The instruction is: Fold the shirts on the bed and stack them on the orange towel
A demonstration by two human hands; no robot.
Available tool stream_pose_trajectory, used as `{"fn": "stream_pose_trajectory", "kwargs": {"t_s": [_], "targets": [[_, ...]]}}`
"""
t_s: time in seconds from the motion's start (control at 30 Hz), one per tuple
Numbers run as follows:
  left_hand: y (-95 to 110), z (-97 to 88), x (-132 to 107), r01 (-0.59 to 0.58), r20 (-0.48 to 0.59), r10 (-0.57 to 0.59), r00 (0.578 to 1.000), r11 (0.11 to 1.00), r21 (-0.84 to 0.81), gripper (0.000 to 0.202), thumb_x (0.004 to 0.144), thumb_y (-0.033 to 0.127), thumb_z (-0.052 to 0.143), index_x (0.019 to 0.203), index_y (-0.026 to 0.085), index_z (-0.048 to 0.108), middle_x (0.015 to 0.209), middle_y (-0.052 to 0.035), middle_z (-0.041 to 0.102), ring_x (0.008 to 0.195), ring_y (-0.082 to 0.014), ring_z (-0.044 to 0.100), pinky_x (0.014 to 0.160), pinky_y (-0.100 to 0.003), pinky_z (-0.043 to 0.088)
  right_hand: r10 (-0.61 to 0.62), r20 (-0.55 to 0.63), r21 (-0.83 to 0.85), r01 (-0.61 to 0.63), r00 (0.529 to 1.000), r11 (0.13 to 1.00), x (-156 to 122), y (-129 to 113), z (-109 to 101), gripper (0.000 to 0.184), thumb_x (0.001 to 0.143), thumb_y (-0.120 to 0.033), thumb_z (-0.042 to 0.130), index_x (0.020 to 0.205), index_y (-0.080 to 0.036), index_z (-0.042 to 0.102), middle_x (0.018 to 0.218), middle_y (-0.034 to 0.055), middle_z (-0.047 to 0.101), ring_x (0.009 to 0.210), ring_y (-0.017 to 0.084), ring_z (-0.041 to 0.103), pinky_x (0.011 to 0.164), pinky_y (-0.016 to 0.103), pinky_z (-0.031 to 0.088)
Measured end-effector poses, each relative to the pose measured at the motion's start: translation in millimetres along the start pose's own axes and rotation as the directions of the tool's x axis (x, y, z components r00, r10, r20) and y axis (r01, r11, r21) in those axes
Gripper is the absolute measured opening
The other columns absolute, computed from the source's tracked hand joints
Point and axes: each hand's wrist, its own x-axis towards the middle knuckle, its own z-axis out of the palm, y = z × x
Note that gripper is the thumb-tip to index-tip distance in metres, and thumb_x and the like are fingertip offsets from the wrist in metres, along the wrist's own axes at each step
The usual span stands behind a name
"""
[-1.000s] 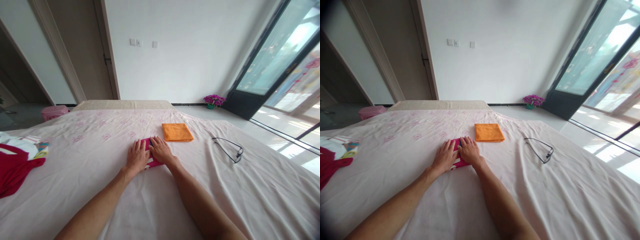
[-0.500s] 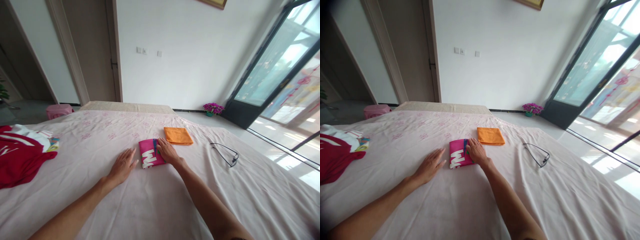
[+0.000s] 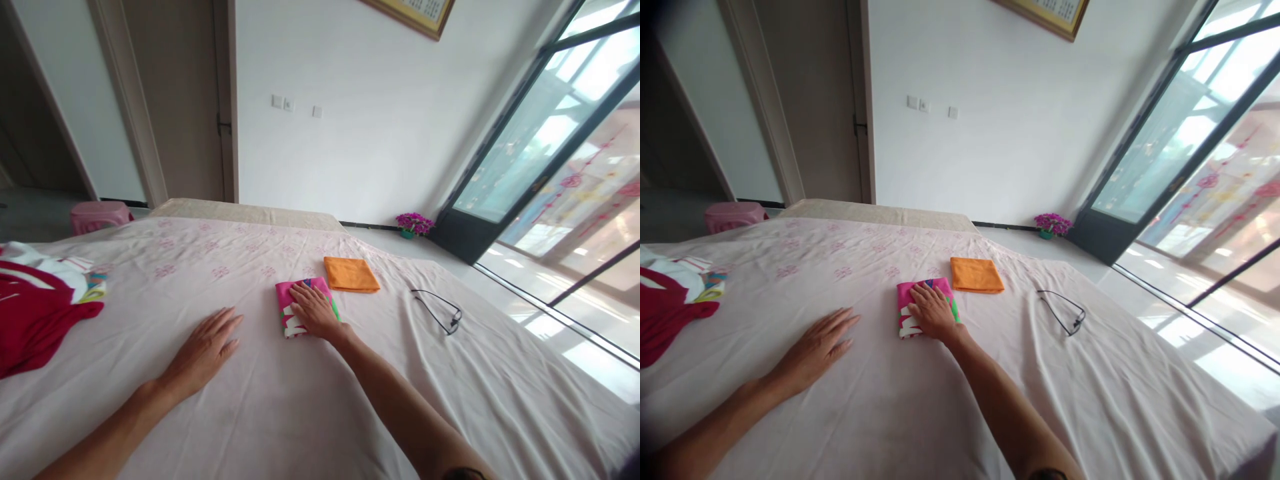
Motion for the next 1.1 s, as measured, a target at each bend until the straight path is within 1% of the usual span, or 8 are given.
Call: {"fn": "stream_pose_trajectory", "kwargs": {"t_s": [0.1, 0.2, 0.3, 0.43, 0.6, 0.67, 0.87, 1.1], "targets": [[0, 0.4, 0, 0.002, -0.007, -0.002, 1.000, 1.000, 0.002, 0.047, 0.096, 0.042, 0.045, 0.137, 0.022, 0.057, 0.148, -0.0094, 0.053, 0.137, -0.0245, 0.047, 0.115, -0.043, 0.040, 0.217, -0.105, 0.128, -0.203, 0.971, 0.971, 0, 14, -15, 0.043, 0.101, -0.034, 0.040, 0.139, -0.018, 0.054, 0.142, 0.0107, 0.055, 0.135, 0.022, 0.046, 0.115, 0.039, 0.034], [1, -0.1, 1, 0.010, -0.014, -0.010, 1.000, 1.000, 0.001, 0.047, 0.096, 0.042, 0.045, 0.136, 0.021, 0.058, 0.147, -0.0100, 0.054, 0.137, -0.0249, 0.048, 0.115, -0.044, 0.040, 0.550, -0.152, 0.186, -0.522, 0.822, 0.832, -7, 31, -34, 0.041, 0.095, -0.034, 0.050, 0.131, -0.017, 0.058, 0.134, 0.0133, 0.059, 0.124, 0.025, 0.055, 0.105, 0.039, 0.043], [2, -1.0, 3, 0.018, -0.025, -0.019, 1.000, 1.000, -0.013, 0.046, 0.095, 0.040, 0.045, 0.135, 0.021, 0.059, 0.146, -0.0104, 0.055, 0.137, -0.0255, 0.048, 0.115, -0.044, 0.040, 0.718, 0.036, 0.275, -0.697, 0.695, 0.662, -16, 42, -50, 0.038, 0.090, -0.039, 0.058, 0.120, -0.016, 0.062, 0.115, 0.0114, 0.068, 0.103, 0.024, 0.065, 0.083, 0.032, 0.053], [5, -2.5, 4, 0.024, -0.012, -0.024, 1.000, 1.000, -0.011, 0.046, 0.095, 0.038, 0.045, 0.134, 0.020, 0.059, 0.146, -0.0113, 0.054, 0.136, -0.0258, 0.048, 0.115, -0.044, 0.039, 0.716, 0.315, 0.388, -0.773, 0.623, 0.501, -18, 45, -59, 0.034, 0.084, -0.042, 0.067, 0.106, -0.016, 0.064, 0.086, 0.0031, 0.071, 0.070, 0.015, 0.066, 0.055, 0.020, 0.049], [7, -3.3, 4, 0.027, 0.002, -0.027, 1.000, 1.000, -0.013, 0.046, 0.095, 0.038, 0.045, 0.134, 0.019, 0.059, 0.146, -0.0124, 0.054, 0.137, -0.0264, 0.047, 0.115, -0.045, 0.038, 0.652, 0.393, 0.337, -0.761, 0.649, 0.554, -5, 45, -52, 0.035, 0.075, -0.048, 0.078, 0.080, -0.015, 0.066, 0.060, -0.0014, 0.063, 0.046, 0.009, 0.054, 0.040, 0.017, 0.036], [7, -2.6, 4, 0.029, -0.013, -0.029, 0.999, 0.999, -0.031, 0.045, 0.095, 0.038, 0.045, 0.133, 0.019, 0.060, 0.145, -0.0121, 0.055, 0.136, -0.0267, 0.048, 0.115, -0.046, 0.038, 0.663, 0.400, 0.343, -0.775, 0.632, 0.531, 0, 45, -51, 0.034, 0.071, -0.045, 0.082, 0.077, -0.015, 0.065, 0.058, -0.0014, 0.063, 0.044, 0.009, 0.054, 0.039, 0.018, 0.037], [6, -0.3, 3, 0.027, -0.041, -0.029, 0.999, 0.999, -0.036, 0.045, 0.094, 0.038, 0.046, 0.133, 0.021, 0.060, 0.144, -0.0113, 0.056, 0.134, -0.0260, 0.050, 0.115, -0.046, 0.039, 0.721, 0.472, 0.416, -0.850, 0.507, 0.325, 9, 36, -57, 0.024, 0.071, -0.033, 0.083, 0.072, -0.015, 0.067, 0.054, 0.0001, 0.064, 0.045, 0.011, 0.056, 0.042, 0.020, 0.041], [6, -0.3, 4, 0.032, -0.016, -0.032, 0.999, 0.999, 0.003, 0.046, 0.094, 0.038, 0.046, 0.134, 0.020, 0.060, 0.145, -0.0118, 0.055, 0.135, -0.0268, 0.050, 0.114, -0.046, 0.039, 0.709, 0.495, 0.524, -0.823, 0.503, 0.219, 9, 32, -60, 0.013, 0.077, -0.025, 0.077, 0.079, -0.015, 0.069, 0.063, 0.0015, 0.069, 0.053, 0.013, 0.062, 0.049, 0.021, 0.051]]}}
